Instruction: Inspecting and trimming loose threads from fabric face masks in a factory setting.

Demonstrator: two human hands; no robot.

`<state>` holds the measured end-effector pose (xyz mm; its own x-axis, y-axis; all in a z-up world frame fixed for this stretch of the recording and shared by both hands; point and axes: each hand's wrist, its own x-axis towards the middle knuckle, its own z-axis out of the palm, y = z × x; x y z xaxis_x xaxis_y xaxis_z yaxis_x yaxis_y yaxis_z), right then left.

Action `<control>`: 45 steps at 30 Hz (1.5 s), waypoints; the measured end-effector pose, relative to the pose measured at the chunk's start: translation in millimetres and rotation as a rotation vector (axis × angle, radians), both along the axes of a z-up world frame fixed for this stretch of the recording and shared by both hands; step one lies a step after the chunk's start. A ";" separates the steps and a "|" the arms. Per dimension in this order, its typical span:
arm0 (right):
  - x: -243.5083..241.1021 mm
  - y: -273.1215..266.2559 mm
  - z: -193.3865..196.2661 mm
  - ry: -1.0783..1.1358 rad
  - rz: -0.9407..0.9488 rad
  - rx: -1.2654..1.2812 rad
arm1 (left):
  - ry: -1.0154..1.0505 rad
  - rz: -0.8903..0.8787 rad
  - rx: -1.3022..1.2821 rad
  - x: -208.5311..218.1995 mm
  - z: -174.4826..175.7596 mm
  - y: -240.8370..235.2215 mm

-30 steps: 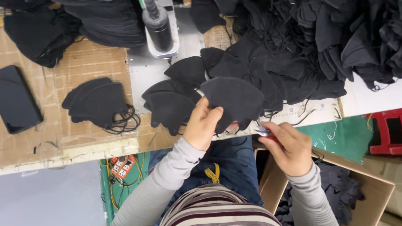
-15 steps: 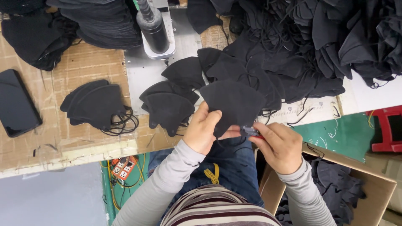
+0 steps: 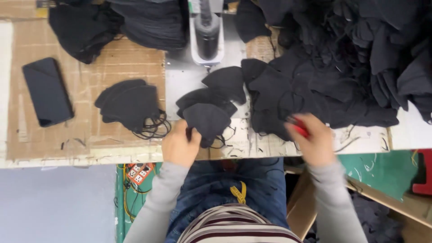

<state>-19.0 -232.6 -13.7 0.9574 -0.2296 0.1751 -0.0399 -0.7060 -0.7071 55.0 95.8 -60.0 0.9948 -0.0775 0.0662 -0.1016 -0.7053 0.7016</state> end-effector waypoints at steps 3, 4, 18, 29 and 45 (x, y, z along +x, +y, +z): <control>63.8 66.0 17.9 -0.133 0.183 -0.148 | -0.101 0.070 0.178 11.0 -26.2 3.6; 79.2 80.9 14.3 -0.140 0.185 -0.150 | -0.108 0.074 0.177 11.8 -25.1 2.2; 113.6 18.4 -10.1 -0.121 -0.165 1.356 | -0.182 -0.119 -0.682 22.1 55.7 -46.7; 17.3 7.7 -12.0 -0.111 0.041 1.626 | 0.349 -0.230 -1.055 52.2 85.4 -89.1; -29.5 4.5 45.4 -0.181 -0.762 1.212 | 0.813 -0.666 -1.036 -43.2 30.4 -160.9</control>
<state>-48.6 -228.1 31.6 0.5230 -0.7577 -0.3905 0.0274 0.4728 -0.8808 11.8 -65.1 -29.6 0.5857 -0.7925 -0.1699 0.4610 0.1533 0.8741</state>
